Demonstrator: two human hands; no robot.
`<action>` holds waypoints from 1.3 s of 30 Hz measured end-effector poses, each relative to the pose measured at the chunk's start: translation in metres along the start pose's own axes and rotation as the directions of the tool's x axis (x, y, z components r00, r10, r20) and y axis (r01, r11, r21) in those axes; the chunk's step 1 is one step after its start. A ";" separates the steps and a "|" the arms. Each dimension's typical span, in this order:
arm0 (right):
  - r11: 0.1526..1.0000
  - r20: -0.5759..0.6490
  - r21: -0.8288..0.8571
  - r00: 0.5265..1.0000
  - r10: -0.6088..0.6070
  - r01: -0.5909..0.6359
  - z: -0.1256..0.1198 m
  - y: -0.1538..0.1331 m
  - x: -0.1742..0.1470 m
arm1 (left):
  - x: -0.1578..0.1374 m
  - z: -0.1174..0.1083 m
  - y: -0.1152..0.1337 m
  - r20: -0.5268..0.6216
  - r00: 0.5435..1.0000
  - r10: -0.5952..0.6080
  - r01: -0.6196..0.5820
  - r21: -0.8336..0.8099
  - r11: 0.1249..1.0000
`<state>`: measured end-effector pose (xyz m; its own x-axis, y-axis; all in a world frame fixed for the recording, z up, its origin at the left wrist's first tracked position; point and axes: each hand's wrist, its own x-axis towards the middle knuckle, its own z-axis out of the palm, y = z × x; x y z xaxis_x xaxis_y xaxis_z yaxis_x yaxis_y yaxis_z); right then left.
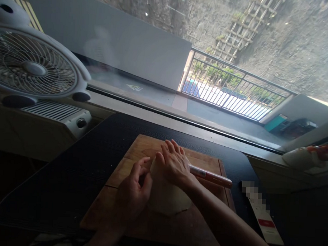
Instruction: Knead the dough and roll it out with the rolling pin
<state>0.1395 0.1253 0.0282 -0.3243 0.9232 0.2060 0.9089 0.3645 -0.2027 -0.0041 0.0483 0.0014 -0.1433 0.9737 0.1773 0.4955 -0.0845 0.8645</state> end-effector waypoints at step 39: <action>0.997 -0.043 -0.006 0.996 0.074 -0.074 -0.016 0.022 -0.026 | 0.000 -0.002 0.005 0.026 0.997 0.069 -0.072 0.116 0.991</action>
<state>0.1719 0.1068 0.0340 -0.2448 0.9415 0.2315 0.9320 0.2943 -0.2114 -0.0033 0.0471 0.0071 -0.0864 0.9706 0.2248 0.6004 -0.1293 0.7892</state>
